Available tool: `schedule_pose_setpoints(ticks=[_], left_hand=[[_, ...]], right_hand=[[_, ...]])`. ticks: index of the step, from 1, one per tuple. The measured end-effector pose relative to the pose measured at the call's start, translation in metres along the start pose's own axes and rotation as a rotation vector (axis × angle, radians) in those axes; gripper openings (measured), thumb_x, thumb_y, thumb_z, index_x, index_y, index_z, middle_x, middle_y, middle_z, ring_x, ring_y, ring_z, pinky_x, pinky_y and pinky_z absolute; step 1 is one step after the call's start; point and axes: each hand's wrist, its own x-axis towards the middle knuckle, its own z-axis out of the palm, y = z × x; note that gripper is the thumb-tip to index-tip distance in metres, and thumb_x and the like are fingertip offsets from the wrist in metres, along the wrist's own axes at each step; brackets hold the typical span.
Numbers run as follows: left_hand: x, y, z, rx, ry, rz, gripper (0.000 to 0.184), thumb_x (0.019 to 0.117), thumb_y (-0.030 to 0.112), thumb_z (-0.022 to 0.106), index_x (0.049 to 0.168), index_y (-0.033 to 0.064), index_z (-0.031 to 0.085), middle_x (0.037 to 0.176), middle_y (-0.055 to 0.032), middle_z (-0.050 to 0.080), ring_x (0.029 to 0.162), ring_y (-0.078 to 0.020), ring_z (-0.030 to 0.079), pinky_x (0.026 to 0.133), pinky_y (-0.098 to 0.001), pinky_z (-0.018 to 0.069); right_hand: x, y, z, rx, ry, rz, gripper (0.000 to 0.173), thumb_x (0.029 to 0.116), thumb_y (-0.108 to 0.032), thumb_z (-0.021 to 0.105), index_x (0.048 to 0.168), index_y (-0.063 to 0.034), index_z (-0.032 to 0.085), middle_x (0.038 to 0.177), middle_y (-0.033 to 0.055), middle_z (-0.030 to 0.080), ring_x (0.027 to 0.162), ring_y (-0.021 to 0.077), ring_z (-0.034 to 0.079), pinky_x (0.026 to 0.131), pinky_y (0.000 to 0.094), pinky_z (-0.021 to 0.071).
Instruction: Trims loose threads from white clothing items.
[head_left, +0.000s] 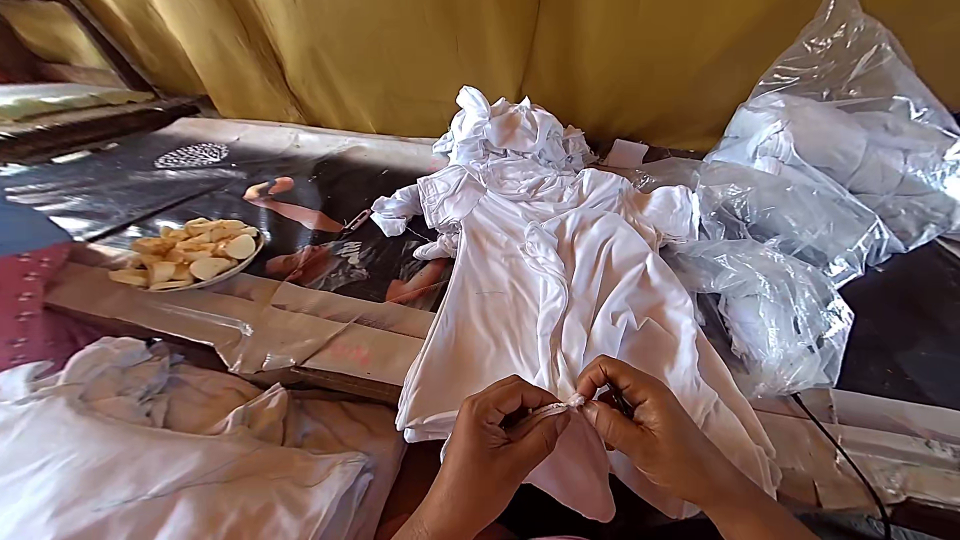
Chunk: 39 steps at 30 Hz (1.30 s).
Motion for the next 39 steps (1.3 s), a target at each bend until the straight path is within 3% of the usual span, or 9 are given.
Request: schedule_pose_setpoints(ticks=[6,11,15,19,22,24,30,36,39], left_hand=[[-0.002,0.0,0.007,-0.238,-0.02,-0.092,0.009,0.0916,0.016,0.073,0.096,0.0089,0.075,0.083,0.0077,0.068,0.071,0.0048,0.06,0.063,-0.0109,0.05],[-0.002,0.0,0.008,-0.61,-0.13,-0.22,0.009,0.0922,0.014,0.072,0.099,0.0135,0.077,0.089,0.0085,0.07,0.082,0.0026,0.064,0.075,-0.0161,0.0541],[-0.004,0.0,0.01,-0.652,-0.106,-0.283,0.01,0.0902,0.011,0.072,0.098,0.0127,0.077,0.088,0.006,0.073,0.08,0.001,0.067,0.074,-0.0177,0.0558],[-0.005,0.005,0.016,-0.475,-0.018,-0.226,0.008,0.0896,0.015,0.076,0.095,0.0096,0.077,0.083,0.007,0.072,0.073,0.0034,0.064,0.067,-0.0139,0.0532],[-0.005,0.008,0.022,-0.232,0.076,-0.144,0.006,0.0881,0.013,0.075,0.091,0.0076,0.075,0.077,0.0077,0.068,0.066,0.0052,0.059,0.059,-0.0111,0.0488],[-0.005,0.007,0.025,-0.081,0.113,-0.049,0.008,0.088,0.015,0.074,0.089,0.0068,0.074,0.075,0.0077,0.064,0.064,0.0068,0.056,0.057,-0.0087,0.0467],[-0.006,0.007,0.031,0.179,0.169,0.157,0.008,0.0846,0.014,0.075,0.087,0.0068,0.075,0.072,0.0046,0.06,0.068,0.0076,0.053,0.06,-0.0051,0.0437],[-0.008,0.007,0.033,0.415,0.2,0.323,0.008,0.0866,0.013,0.072,0.088,0.0059,0.074,0.073,0.0002,0.057,0.066,0.0054,0.052,0.06,-0.0047,0.0417],[-0.008,0.008,0.033,0.514,0.215,0.366,0.008,0.0872,0.014,0.071,0.087,0.007,0.074,0.072,-0.0006,0.058,0.066,0.0031,0.053,0.06,-0.0062,0.0422]], right_hand=[[-0.001,-0.003,-0.007,0.071,-0.077,0.067,0.012,0.1016,-0.019,0.052,0.098,-0.0116,0.06,0.078,-0.0079,0.055,0.06,-0.0057,0.051,0.053,0.0108,0.044],[-0.002,-0.011,-0.004,0.28,-0.117,0.137,0.009,0.102,-0.017,0.048,0.097,-0.0179,0.056,0.073,-0.0152,0.052,0.055,-0.0105,0.046,0.049,0.0077,0.0398],[-0.002,-0.011,-0.002,0.344,-0.1,0.199,0.011,0.1007,-0.015,0.048,0.096,-0.0192,0.057,0.071,-0.016,0.053,0.053,-0.0104,0.046,0.047,0.0079,0.0393],[-0.004,-0.008,-0.001,0.253,-0.062,0.188,0.008,0.1008,-0.016,0.05,0.097,-0.0173,0.057,0.071,-0.0143,0.052,0.054,-0.0093,0.046,0.048,0.0086,0.0392],[-0.012,-0.011,0.006,0.055,0.139,0.119,0.004,0.0964,-0.015,0.059,0.101,-0.0136,0.059,0.08,-0.0094,0.059,0.056,-0.0073,0.048,0.049,0.0095,0.0413],[-0.018,-0.019,0.009,-0.049,0.273,0.051,0.006,0.0909,-0.014,0.062,0.097,-0.013,0.062,0.077,-0.0099,0.059,0.054,-0.0089,0.045,0.047,0.0079,0.0381],[-0.032,-0.027,0.012,-0.048,0.233,0.069,0.011,0.0946,-0.019,0.062,0.097,-0.01,0.068,0.08,-0.0083,0.062,0.055,-0.0103,0.045,0.047,0.007,0.0382],[-0.029,-0.029,0.015,-0.023,0.265,0.132,0.009,0.0908,-0.021,0.067,0.093,-0.0124,0.069,0.073,-0.011,0.059,0.052,-0.0102,0.045,0.045,0.0074,0.0376],[-0.027,-0.028,0.016,-0.077,0.277,0.136,0.007,0.0903,-0.017,0.063,0.089,-0.0127,0.068,0.072,-0.0105,0.06,0.053,-0.0097,0.047,0.046,0.0078,0.0386]])
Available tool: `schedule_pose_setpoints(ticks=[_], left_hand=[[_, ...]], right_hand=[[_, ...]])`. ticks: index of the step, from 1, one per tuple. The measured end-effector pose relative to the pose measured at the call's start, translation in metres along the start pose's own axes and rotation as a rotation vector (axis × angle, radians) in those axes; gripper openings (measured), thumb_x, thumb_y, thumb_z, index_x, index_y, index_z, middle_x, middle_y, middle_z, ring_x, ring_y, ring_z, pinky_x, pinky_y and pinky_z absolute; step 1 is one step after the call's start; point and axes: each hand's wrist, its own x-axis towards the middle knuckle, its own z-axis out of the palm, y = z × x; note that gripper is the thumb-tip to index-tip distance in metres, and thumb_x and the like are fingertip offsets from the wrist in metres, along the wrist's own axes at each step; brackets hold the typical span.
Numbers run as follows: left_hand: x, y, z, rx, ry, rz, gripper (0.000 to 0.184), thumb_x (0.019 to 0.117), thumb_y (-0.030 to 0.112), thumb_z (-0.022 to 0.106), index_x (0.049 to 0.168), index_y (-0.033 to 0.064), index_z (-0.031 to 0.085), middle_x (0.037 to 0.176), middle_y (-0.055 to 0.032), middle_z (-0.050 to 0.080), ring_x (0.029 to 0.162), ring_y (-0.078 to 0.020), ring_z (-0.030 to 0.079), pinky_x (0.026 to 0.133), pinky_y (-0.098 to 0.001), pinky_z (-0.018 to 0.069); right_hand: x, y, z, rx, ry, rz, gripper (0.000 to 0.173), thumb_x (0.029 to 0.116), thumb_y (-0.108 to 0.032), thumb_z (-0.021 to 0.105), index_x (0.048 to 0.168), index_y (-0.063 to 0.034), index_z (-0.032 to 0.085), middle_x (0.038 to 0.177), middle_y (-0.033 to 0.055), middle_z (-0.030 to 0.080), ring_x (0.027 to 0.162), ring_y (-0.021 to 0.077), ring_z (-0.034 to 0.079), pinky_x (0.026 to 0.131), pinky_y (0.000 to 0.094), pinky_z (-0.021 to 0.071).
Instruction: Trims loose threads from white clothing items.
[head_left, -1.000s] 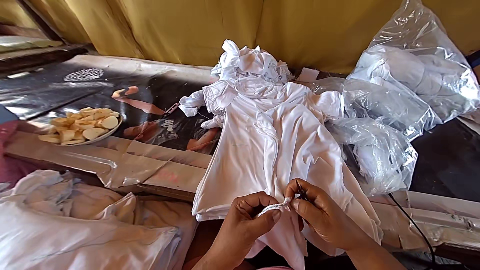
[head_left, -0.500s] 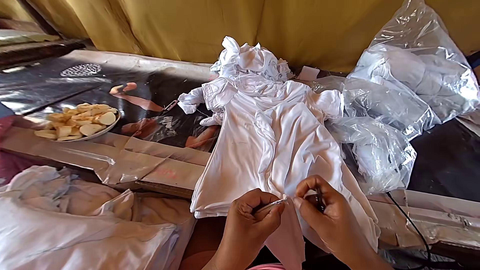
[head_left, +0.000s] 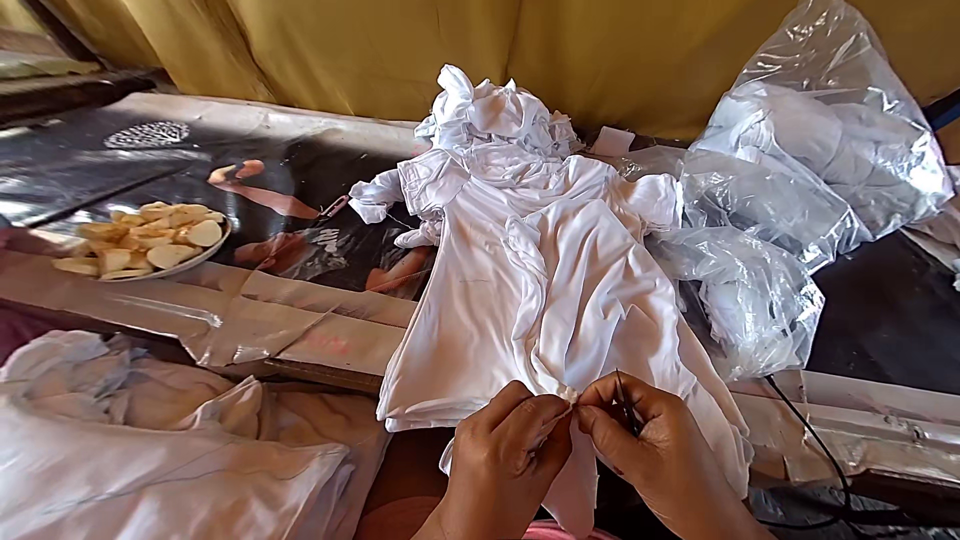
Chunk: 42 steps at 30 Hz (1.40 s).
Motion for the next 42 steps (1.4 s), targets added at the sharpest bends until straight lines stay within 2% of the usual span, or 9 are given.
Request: schedule_pose_setpoints(ticks=[9,16,21,27,31,33,36,38,42], left_hand=[[-0.001,-0.002,0.0,-0.052,-0.049,-0.061,0.01,0.0846,0.017,0.073,0.088,0.0081,0.075,0.074,0.0008,0.06,0.068,0.0053,0.055,0.061,-0.0053,0.044],[0.002,-0.004,0.002,-0.157,-0.16,-0.089,0.011,0.0885,0.019,0.072,0.09,0.009,0.074,0.073,0.0019,0.058,0.067,0.0048,0.053,0.06,-0.0067,0.0431],[0.007,-0.016,-0.004,-0.063,-0.31,-0.014,0.018,0.0952,0.023,0.064,0.094,0.0096,0.075,0.071,0.0,0.06,0.063,-0.0021,0.054,0.057,-0.0136,0.044],[0.007,-0.036,-0.023,0.128,-0.367,0.012,0.02,0.0942,0.024,0.061,0.091,0.0116,0.077,0.071,-0.0004,0.063,0.061,-0.0078,0.059,0.056,-0.0207,0.0485],[0.008,-0.049,-0.034,0.047,-0.32,-0.131,0.021,0.0919,0.029,0.067,0.084,0.0119,0.077,0.073,0.0053,0.066,0.067,0.0046,0.059,0.062,-0.0106,0.0489],[0.011,-0.046,-0.034,-0.111,-0.341,-0.247,0.016,0.0882,0.027,0.072,0.088,0.0109,0.076,0.078,0.0071,0.069,0.071,0.0077,0.061,0.065,-0.0079,0.0499],[0.018,-0.026,-0.019,-0.421,-0.428,-0.401,0.015,0.086,0.015,0.075,0.099,0.0071,0.071,0.084,0.0062,0.069,0.074,0.0044,0.063,0.067,-0.0116,0.0536],[0.024,-0.014,-0.007,-0.531,-0.439,-0.419,0.016,0.0875,0.011,0.073,0.102,0.0056,0.067,0.084,0.0059,0.067,0.074,0.0035,0.063,0.067,-0.0123,0.0531],[0.035,-0.001,-0.007,-0.64,-0.5,-0.392,0.025,0.0927,0.013,0.073,0.113,0.0032,0.063,0.091,0.0043,0.068,0.081,0.0012,0.065,0.074,-0.0147,0.0558]], right_hand=[[-0.004,0.0,-0.014,0.658,-0.199,0.27,0.012,0.0943,-0.01,0.058,0.092,-0.0145,0.069,0.073,-0.0093,0.063,0.047,-0.0046,0.051,0.043,0.0132,0.0458],[-0.001,0.013,-0.025,0.991,-0.309,0.052,0.01,0.0995,-0.013,0.056,0.1,-0.0117,0.066,0.097,-0.0027,0.064,0.058,-0.0023,0.054,0.052,0.0148,0.0496],[0.005,0.015,-0.047,0.171,-0.491,-0.231,0.015,0.1067,-0.025,0.045,0.1,-0.0143,0.054,0.09,-0.0054,0.058,0.063,-0.0049,0.047,0.051,0.0105,0.0383],[0.003,0.04,-0.148,-0.901,-0.165,-0.362,0.01,0.0906,-0.023,0.052,0.093,-0.0145,0.055,0.071,-0.0026,0.052,0.052,0.0069,0.049,0.043,0.0258,0.0426],[-0.013,0.024,-0.224,-1.063,-0.013,0.073,0.01,0.0914,0.011,0.053,0.097,0.0177,0.058,0.085,0.0316,0.061,0.072,0.0468,0.062,0.064,0.0632,0.0496],[-0.024,0.02,-0.24,-0.951,0.087,0.179,0.017,0.0923,0.007,0.046,0.098,0.0197,0.056,0.087,0.0292,0.059,0.075,0.0376,0.059,0.067,0.0546,0.0473],[-0.037,0.031,-0.205,-0.498,0.107,0.028,0.014,0.0961,-0.017,0.061,0.096,-0.0036,0.062,0.087,-0.0044,0.063,0.07,-0.0037,0.057,0.059,0.015,0.0477],[-0.032,0.045,-0.157,-0.246,-0.034,-0.088,0.018,0.0969,-0.043,0.067,0.105,-0.0268,0.068,0.1,-0.0177,0.068,0.075,-0.0115,0.059,0.06,0.0082,0.048],[-0.011,0.033,-0.057,0.026,-0.153,-0.11,0.046,0.0893,-0.045,0.076,0.129,-0.0252,0.065,0.116,-0.015,0.068,0.06,-0.0154,0.044,0.051,0.0055,0.0373]])
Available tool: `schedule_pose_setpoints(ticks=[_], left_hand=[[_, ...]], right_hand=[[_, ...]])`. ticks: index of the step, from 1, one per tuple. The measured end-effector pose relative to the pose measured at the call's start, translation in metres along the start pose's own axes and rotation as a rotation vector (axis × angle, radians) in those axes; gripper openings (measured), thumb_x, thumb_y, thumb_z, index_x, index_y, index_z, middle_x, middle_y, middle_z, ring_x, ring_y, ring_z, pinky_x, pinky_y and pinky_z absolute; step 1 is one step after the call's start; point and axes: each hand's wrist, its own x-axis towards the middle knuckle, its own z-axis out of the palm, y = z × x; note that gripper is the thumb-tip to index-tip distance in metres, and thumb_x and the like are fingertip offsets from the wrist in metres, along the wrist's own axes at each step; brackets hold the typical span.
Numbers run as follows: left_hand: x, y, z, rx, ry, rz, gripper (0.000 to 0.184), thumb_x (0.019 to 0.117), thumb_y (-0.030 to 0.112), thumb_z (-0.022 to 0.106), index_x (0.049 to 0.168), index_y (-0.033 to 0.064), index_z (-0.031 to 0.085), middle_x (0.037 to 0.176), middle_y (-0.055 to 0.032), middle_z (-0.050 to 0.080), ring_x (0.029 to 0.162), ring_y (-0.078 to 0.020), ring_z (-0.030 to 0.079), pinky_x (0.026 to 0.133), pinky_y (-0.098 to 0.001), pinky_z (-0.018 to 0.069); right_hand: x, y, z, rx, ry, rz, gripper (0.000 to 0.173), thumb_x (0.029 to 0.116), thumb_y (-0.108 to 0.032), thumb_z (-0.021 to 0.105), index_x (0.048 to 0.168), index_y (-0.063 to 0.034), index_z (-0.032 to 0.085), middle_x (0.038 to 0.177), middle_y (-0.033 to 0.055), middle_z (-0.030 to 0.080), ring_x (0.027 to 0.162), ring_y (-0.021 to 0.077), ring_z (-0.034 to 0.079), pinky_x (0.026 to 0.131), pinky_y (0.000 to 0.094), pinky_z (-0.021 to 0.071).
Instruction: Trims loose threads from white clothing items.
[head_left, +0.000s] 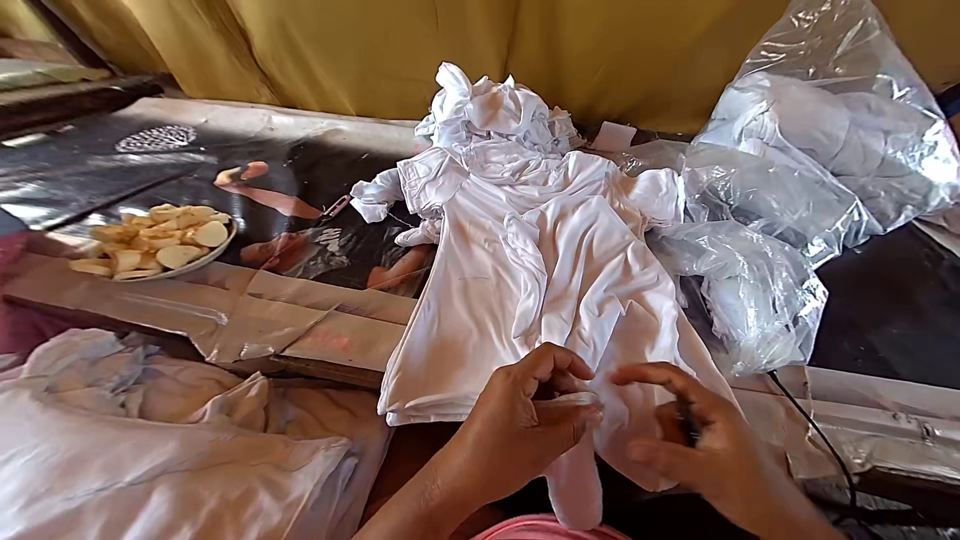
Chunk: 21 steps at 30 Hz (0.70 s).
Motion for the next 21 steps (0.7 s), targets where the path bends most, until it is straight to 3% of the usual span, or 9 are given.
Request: schedule_pose_setpoints(ticks=[1,3,6,9,11,15,17,18,21], left_hand=[[-0.001,0.004,-0.003,-0.013,-0.041,0.014,0.026,0.0946,0.013,0.071,0.116,0.0028,0.061,0.094,0.0035,0.068,0.085,0.0001,0.065,0.077,-0.0162,0.0562],[-0.006,0.008,-0.015,0.027,-0.076,0.086,0.026,0.0991,0.016,0.065,0.121,0.0036,0.058,0.104,0.0019,0.068,0.093,-0.0019,0.064,0.083,-0.0194,0.0545],[-0.028,0.008,-0.039,0.217,0.142,0.129,0.023,0.1009,0.025,0.061,0.122,0.0151,0.062,0.11,0.0051,0.07,0.094,-0.0022,0.065,0.082,-0.0208,0.0544],[-0.066,-0.009,-0.041,0.363,0.456,0.024,0.016,0.0963,0.03,0.067,0.097,0.0137,0.066,0.079,0.0108,0.063,0.065,0.0065,0.056,0.057,-0.0102,0.047],[-0.094,-0.019,-0.026,0.322,0.4,-0.18,0.029,0.091,0.034,0.074,0.095,0.006,0.067,0.074,0.0067,0.064,0.06,0.0045,0.056,0.053,-0.0141,0.0478],[-0.107,-0.033,0.019,0.046,0.252,-0.346,0.066,0.0774,0.033,0.088,0.121,-0.0043,0.056,0.096,-0.0024,0.071,0.064,-0.0046,0.065,0.059,-0.0254,0.0575],[-0.095,-0.034,0.027,0.039,0.367,-0.239,0.054,0.0862,0.024,0.082,0.123,-0.0063,0.056,0.099,-0.002,0.073,0.076,-0.0055,0.071,0.068,-0.0264,0.0628],[-0.087,-0.035,0.027,0.087,0.455,-0.172,0.037,0.0905,0.016,0.074,0.117,-0.0067,0.061,0.094,-0.0024,0.073,0.073,-0.0058,0.071,0.064,-0.0257,0.062],[-0.06,-0.035,0.014,0.232,0.548,0.079,0.021,0.0953,0.015,0.067,0.108,-0.0019,0.068,0.094,-0.0016,0.071,0.077,-0.001,0.067,0.067,-0.0192,0.0591]], right_hand=[[0.01,-0.002,0.016,0.012,-0.018,-0.034,0.046,0.0907,-0.04,0.076,0.131,-0.0195,0.065,0.112,-0.0116,0.068,0.062,-0.0142,0.046,0.054,0.0053,0.0402],[0.026,-0.003,0.035,-0.044,-0.008,-0.09,0.027,0.095,-0.03,0.07,0.115,-0.0111,0.069,0.094,-0.0075,0.067,0.067,-0.01,0.052,0.059,0.0072,0.0446],[0.04,-0.002,0.035,-0.032,0.089,-0.01,0.007,0.0951,-0.022,0.067,0.1,-0.0185,0.07,0.074,-0.0114,0.062,0.056,-0.0079,0.051,0.05,0.0094,0.044],[0.042,0.003,0.022,0.102,0.203,0.199,0.005,0.0939,-0.023,0.069,0.097,-0.0203,0.067,0.067,-0.0084,0.06,0.045,-0.0018,0.049,0.041,0.0145,0.0438],[0.04,0.006,0.018,0.15,0.267,0.322,0.005,0.0941,-0.02,0.065,0.097,-0.0166,0.064,0.066,-0.0051,0.058,0.042,0.0014,0.047,0.039,0.0165,0.0434],[0.032,0.003,0.021,0.221,0.301,0.489,0.002,0.098,-0.014,0.057,0.097,-0.012,0.059,0.063,-0.0014,0.055,0.04,0.0034,0.045,0.038,0.0174,0.0416],[0.028,0.003,0.02,0.197,0.234,0.518,0.002,0.0959,-0.014,0.059,0.095,-0.0124,0.058,0.063,-0.0021,0.054,0.041,0.0036,0.045,0.039,0.018,0.0419],[0.025,0.003,0.018,0.115,0.165,0.512,0.003,0.0937,-0.015,0.061,0.096,-0.0133,0.059,0.066,-0.0034,0.055,0.043,0.0029,0.047,0.039,0.0183,0.043],[0.017,0.003,0.015,-0.24,0.134,0.242,0.033,0.0822,-0.017,0.07,0.115,-0.0182,0.069,0.092,-0.0075,0.068,0.05,-0.0023,0.047,0.045,0.0174,0.0418]])
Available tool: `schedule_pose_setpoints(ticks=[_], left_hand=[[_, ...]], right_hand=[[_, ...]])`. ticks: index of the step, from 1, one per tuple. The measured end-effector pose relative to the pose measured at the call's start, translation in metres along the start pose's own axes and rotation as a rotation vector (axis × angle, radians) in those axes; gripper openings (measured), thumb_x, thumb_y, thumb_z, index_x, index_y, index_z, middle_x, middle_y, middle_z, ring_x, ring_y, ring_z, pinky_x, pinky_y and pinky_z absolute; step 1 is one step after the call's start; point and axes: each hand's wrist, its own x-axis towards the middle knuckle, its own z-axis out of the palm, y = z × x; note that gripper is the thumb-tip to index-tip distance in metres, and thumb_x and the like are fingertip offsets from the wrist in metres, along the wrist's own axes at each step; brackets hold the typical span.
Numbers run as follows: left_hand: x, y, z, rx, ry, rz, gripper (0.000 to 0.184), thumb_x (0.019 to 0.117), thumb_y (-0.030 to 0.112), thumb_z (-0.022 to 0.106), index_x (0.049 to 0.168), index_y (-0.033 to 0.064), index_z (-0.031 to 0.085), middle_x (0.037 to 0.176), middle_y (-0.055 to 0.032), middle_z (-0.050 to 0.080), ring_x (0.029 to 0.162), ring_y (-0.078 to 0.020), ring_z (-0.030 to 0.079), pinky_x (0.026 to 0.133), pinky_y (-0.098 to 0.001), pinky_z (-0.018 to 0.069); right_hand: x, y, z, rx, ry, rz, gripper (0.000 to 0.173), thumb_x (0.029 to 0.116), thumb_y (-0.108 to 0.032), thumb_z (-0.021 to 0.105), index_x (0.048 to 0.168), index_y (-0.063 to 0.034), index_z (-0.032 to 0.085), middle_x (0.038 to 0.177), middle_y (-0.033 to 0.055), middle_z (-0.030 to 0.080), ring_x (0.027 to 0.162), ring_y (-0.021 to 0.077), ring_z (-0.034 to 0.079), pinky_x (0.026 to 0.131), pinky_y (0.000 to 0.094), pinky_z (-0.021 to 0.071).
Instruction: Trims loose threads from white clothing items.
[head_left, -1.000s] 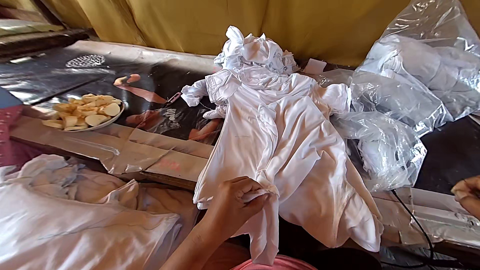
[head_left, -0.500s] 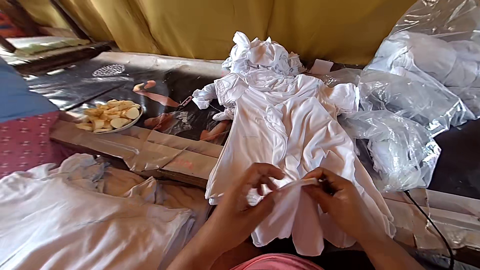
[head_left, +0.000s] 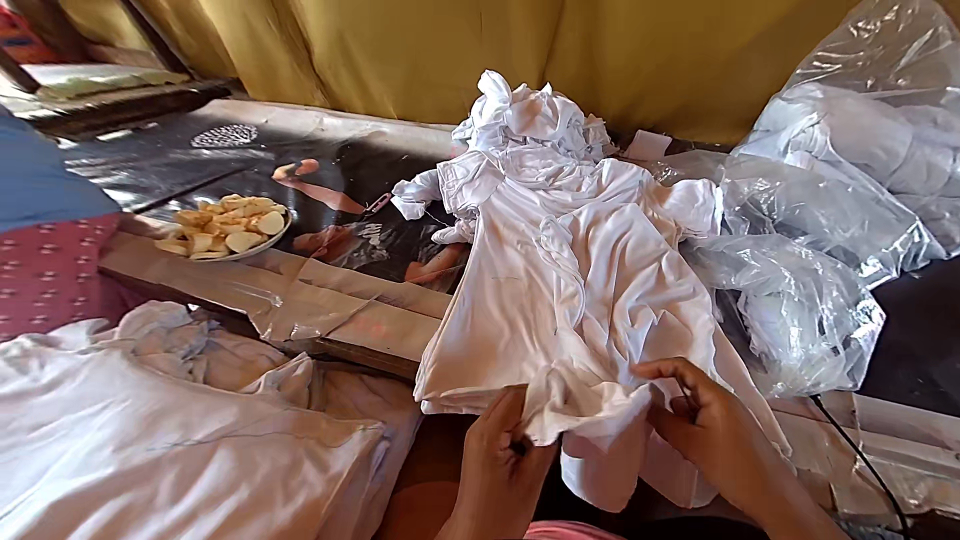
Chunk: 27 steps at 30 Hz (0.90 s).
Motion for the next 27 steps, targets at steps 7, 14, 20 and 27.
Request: schedule_pose_setpoints(ticks=[7,14,20,27], left_hand=[[0.031,0.026,0.017,0.062,-0.029,0.264,0.014,0.0893,0.012,0.07,0.099,0.0025,0.069,0.088,-0.0028,0.065,0.08,0.0003,0.061,0.07,-0.0116,0.0509],[-0.009,-0.014,0.022,-0.088,-0.054,0.11,0.026,0.1005,0.033,0.065,0.104,0.0089,0.057,0.08,0.0039,0.06,0.065,0.0042,0.056,0.059,-0.0126,0.0506],[-0.005,-0.027,0.033,-0.13,-0.117,0.148,0.025,0.0984,0.025,0.066,0.109,0.0026,0.064,0.091,-0.0006,0.069,0.077,0.0007,0.065,0.069,-0.0164,0.056],[0.015,-0.012,0.045,-0.261,-0.072,0.146,0.012,0.0971,0.012,0.064,0.106,0.0056,0.068,0.101,0.0017,0.071,0.093,-0.0015,0.068,0.082,-0.02,0.0584]], right_hand=[[-0.001,-0.043,0.013,-0.051,-0.001,-0.495,0.023,0.0977,-0.03,0.065,0.11,-0.0113,0.071,0.096,-0.0043,0.071,0.08,-0.0067,0.061,0.068,0.0083,0.0506],[0.003,-0.047,0.011,0.46,-0.057,-0.211,0.011,0.1001,-0.028,0.065,0.102,-0.0178,0.068,0.075,-0.0115,0.062,0.052,-0.0063,0.052,0.045,0.0105,0.0451],[0.003,-0.052,0.014,0.744,-0.089,-0.039,0.011,0.1027,-0.025,0.061,0.1,-0.0166,0.068,0.067,-0.0086,0.06,0.046,-0.0037,0.05,0.043,0.0135,0.0466],[0.0,-0.045,0.011,0.873,-0.05,0.026,0.01,0.1038,-0.021,0.058,0.103,-0.0162,0.066,0.064,-0.0066,0.059,0.044,-0.0018,0.052,0.044,0.0157,0.0497]])
